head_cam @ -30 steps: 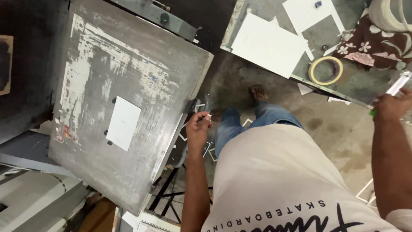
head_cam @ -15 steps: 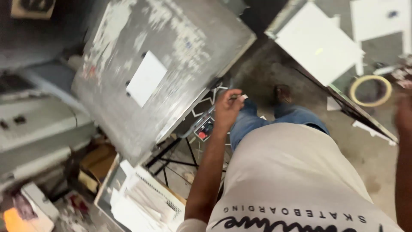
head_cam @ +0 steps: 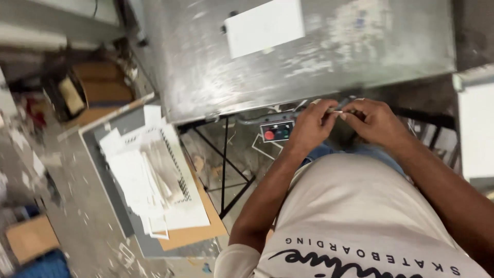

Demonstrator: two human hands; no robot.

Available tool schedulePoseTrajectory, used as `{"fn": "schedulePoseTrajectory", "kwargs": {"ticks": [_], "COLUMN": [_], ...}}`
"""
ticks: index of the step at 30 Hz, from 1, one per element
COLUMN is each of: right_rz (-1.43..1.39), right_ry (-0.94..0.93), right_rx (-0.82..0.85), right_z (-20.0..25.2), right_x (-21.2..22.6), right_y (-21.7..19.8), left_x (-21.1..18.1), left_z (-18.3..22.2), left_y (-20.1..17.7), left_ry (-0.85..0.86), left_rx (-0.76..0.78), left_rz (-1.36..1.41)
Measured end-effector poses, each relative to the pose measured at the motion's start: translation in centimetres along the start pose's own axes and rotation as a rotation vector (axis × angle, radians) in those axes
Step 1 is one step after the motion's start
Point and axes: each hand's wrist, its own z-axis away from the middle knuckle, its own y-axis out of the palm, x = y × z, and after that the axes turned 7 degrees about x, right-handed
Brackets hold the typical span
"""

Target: Manually applying tape and manipulating paper sheets on a manufacturing work surface.

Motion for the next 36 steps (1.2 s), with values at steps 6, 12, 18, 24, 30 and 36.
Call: {"fn": "schedulePoseTrajectory", "kwargs": {"ticks": [6,12,18,24,30,36], "right_rz": [0.02,-0.098,-0.203,0.059,-0.009,-0.186], "right_ry": [-0.052,0.011,0.043,-0.118,-0.204,-0.202], "right_rx": [0.108,0.078,0.063,-0.084,-0.221,-0.208], "right_z": [-7.7,-13.4,-15.5,-15.5,-14.8,-13.0], "right_x": [1.6,1.4,2.2,3.3,2.6,2.3], "right_y": [4.3,7.4,9.0,9.1,10.1,8.1], "left_x": [3.8,12.1,14.8,13.0,12.9,18.0], "left_z": [-0.6,-1.7,-3.0,-5.0,-6.1,-9.5], "left_y": [-6.8,-9.3,-11.8,-12.9,-13.7,-11.1], "left_ry": [-0.064,-0.078,-0.185,-0.07,-0.035,-0.111], "left_rx": [-0.044,-0.039,0.151,0.241,0.31,0.464], "left_rz": [-0.018,0.47,0.798,0.566,0.462,0.557]}}
